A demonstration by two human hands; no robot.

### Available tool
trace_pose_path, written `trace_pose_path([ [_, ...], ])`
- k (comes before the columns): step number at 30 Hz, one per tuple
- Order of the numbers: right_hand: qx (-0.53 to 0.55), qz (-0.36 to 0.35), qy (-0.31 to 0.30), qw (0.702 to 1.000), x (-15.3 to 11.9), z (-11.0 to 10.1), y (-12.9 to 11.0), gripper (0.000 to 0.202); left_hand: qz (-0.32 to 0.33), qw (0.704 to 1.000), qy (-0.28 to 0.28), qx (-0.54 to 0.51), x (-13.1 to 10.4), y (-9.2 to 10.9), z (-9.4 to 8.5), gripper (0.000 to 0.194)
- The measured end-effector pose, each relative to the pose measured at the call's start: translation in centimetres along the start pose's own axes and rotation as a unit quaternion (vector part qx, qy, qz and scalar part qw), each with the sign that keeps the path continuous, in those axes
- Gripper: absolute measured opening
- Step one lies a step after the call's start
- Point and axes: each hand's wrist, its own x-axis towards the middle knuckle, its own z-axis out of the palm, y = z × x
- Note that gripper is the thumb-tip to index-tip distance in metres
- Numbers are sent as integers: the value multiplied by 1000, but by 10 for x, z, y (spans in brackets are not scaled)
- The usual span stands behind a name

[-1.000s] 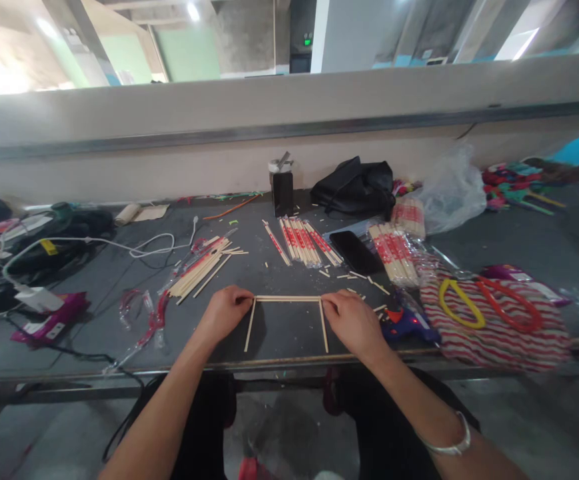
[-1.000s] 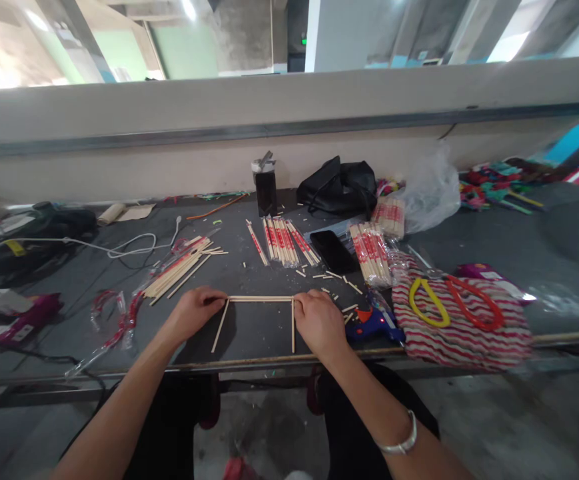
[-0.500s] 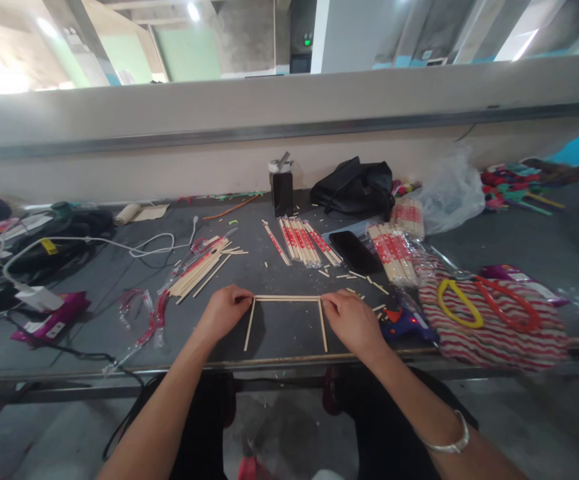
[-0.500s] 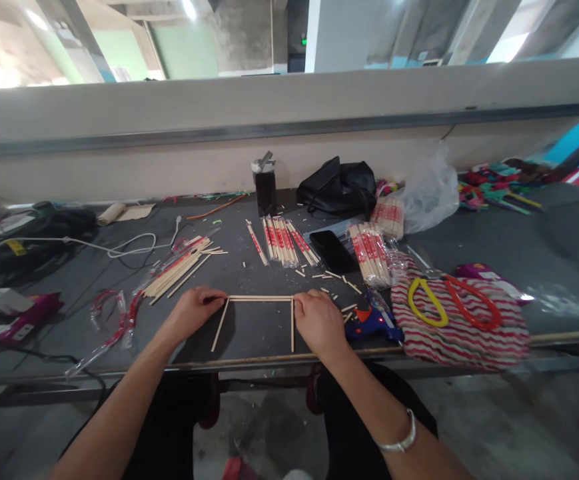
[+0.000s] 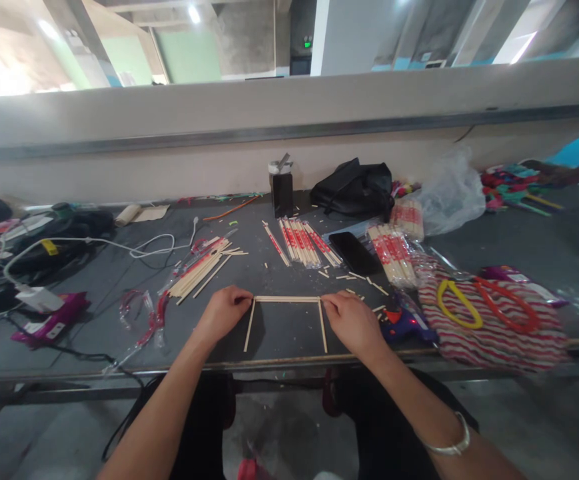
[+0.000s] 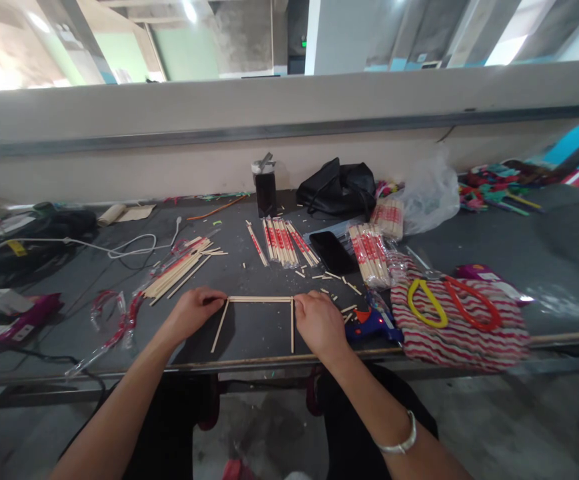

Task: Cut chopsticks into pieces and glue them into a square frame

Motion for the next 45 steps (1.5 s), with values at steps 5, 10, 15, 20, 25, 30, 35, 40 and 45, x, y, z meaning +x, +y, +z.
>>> trace_pose_path([
  [5,-2,-3,-4,1000,0,0,1,26,3,1000,-2,1,0,-2,1,30],
  [10,2,-1,-6,1000,1,1,2,26,5,1000,1,2,0,-1,1,30],
  [15,1,-5,-9,1000,1,1,0,26,8,1000,7,3,-1,-1,1,30],
  [20,1,0,-6,1000,-1,-2,-1,27,1,1000,5,0,-1,1,0,29],
  [25,7,0,-9,1000,0,-2,0,26,-1,1000,-1,-1,-1,3,-1,28],
  [30,10,0,-6,1000,-1,-1,-1,27,-3,1000,-1,7,-2,1,-1,30],
  [35,7,-4,0,1000,-1,-1,-1,26,-3,1000,-2,6,-1,0,0,30],
  [40,12,0,3,1000,-1,0,-1,26,-3,1000,2,9,-2,1,0,29],
  [45,11,-4,6,1000,-1,0,-1,26,1,1000,3,2,-2,-1,1,29],
])
